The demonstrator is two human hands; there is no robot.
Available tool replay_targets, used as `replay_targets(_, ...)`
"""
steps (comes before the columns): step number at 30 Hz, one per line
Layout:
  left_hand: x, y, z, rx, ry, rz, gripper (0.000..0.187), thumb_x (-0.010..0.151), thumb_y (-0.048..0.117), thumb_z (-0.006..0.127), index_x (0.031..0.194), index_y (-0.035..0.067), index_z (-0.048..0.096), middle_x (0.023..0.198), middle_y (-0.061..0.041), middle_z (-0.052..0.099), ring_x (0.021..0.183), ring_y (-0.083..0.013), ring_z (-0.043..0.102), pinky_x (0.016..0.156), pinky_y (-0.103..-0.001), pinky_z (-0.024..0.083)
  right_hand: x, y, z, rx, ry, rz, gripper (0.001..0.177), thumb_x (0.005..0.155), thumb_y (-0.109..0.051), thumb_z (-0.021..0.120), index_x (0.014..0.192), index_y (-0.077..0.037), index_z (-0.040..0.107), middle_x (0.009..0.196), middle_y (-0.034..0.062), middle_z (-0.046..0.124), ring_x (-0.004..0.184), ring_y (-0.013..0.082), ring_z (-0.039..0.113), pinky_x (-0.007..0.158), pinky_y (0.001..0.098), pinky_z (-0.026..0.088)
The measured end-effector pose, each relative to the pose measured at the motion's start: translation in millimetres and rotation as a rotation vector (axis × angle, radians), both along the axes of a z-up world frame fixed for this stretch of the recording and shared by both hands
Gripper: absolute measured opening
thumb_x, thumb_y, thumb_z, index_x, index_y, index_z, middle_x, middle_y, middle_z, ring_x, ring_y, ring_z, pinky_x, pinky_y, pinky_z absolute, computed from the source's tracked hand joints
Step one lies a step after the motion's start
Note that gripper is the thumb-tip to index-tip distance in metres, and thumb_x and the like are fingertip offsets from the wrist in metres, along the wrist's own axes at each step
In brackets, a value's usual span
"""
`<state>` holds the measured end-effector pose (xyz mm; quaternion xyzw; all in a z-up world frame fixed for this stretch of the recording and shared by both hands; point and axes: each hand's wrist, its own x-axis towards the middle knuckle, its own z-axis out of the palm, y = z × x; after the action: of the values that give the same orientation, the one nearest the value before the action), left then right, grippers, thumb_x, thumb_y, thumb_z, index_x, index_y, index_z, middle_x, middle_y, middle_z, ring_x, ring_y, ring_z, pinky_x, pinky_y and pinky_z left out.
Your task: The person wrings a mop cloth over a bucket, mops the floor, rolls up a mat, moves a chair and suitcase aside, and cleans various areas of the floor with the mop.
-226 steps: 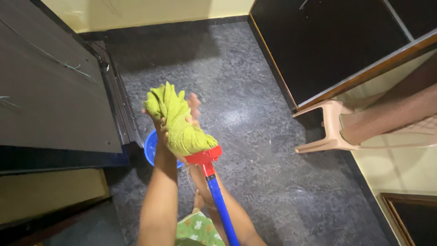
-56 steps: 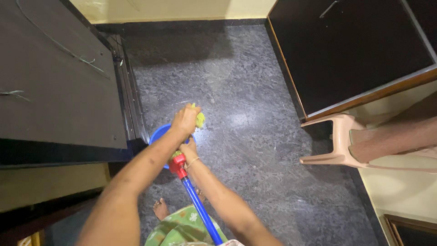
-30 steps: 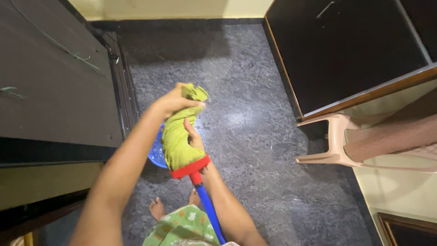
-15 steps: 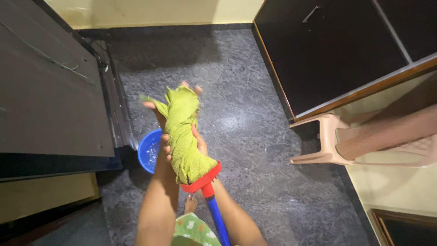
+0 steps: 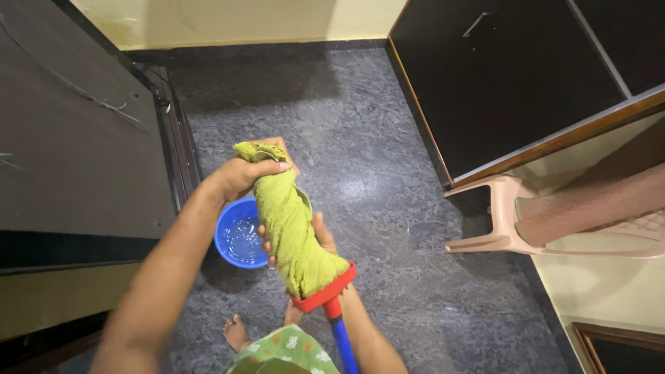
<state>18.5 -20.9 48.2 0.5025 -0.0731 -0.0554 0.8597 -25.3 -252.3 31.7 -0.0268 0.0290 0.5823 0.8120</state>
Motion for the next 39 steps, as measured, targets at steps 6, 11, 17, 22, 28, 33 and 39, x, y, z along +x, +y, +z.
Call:
replay_targets(6,9.5,-11.7,-6.3,0.338,0.168,0.087,0.036,0.099,0.043,0.067,0.087,0.009,0.066,0.082,0.001,0.062,0.076,-0.0099,0.057,0.067,-0.033,0.048,-10.7,0.3,-2.2,-0.409,-0.162,0.029,0.066,0.099,-0.033,0.07,0.149,0.005,0.047,0.126,0.0209,0.067,0.105,0.0291,0.071,0.092,0.0414,0.059)
replay_targets(11,13.1,-25.5,-9.2,1.034,0.082,0.122,0.059,0.099,0.051,0.059,0.073,-0.001,0.07,0.062,-0.017,0.066,0.058,-0.0255,0.058,0.061,-0.044,0.051,-15.5,29.4,-7.5,-0.641,-0.512,-0.014,0.053,0.096,-0.03,0.075,0.133,0.004,0.058,0.109,0.0184,0.071,0.091,0.0281,0.073,0.078,0.0418,0.061)
replay_targets(17,15.3,-29.4,-54.2,1.366,0.07,0.188,0.037,0.094,0.041,0.064,0.099,0.007,0.079,0.091,-0.027,0.072,0.087,-0.0471,0.069,0.079,-0.052,0.056,-12.8,67.1,-94.9,-0.775,-0.524,-0.145,0.046,0.087,-0.018,0.076,0.128,-0.009,0.056,0.101,0.0124,0.069,0.082,0.0261,0.072,0.07,0.0427,0.061)
replay_targets(22,23.0,-32.1,-113.7,1.54,0.165,0.162,0.032,0.093,0.038,0.063,0.096,0.011,0.079,0.093,-0.025,0.073,0.089,-0.0446,0.071,0.081,-0.052,0.057,0.3,94.3,-240.9,-0.877,-0.65,-0.271,0.05,0.089,-0.002,0.072,0.134,0.004,0.052,0.111,0.014,0.071,0.093,0.0251,0.073,0.079,0.0386,0.061)
replay_targets(28,24.2,-39.0,-183.1,1.648,0.13,0.084,0.017,0.08,0.018,0.066,0.088,0.012,0.081,0.094,-0.022,0.074,0.09,-0.0398,0.073,0.082,-0.049,0.059,3.1,104.7,-311.0,-0.913,-0.783,-0.316,0.056,0.089,-0.005,0.072,0.14,-0.003,0.05,0.12,0.0074,0.067,0.106,0.0193,0.067,0.084,0.0351,0.059)
replay_targets(33,30.2,-47.9,-224.5,1.797,0.063,0.075,0.017,0.082,0.012,0.064,0.086,0.006,0.079,0.094,-0.022,0.074,0.09,-0.0381,0.075,0.078,-0.049,0.061,10.3,101.6,-309.7,-1.032,-1.038,-0.234,0.056,0.087,-0.013,0.083,0.135,0.0,0.057,0.121,0.0097,0.069,0.108,0.0206,0.066,0.084,0.0366,0.057)
replay_targets(39,29.7,-38.8,-179.2,1.578,0.231,0.226,0.028,0.096,0.027,0.063,0.091,0.004,0.078,0.097,-0.026,0.073,0.094,-0.0423,0.073,0.086,-0.05,0.058,13.9,97.1,-269.5,-0.976,-0.902,-0.34,0.046,0.082,-0.01,0.078,0.125,-0.009,0.06,0.114,0.0048,0.071,0.102,0.0194,0.068,0.084,0.0368,0.058)
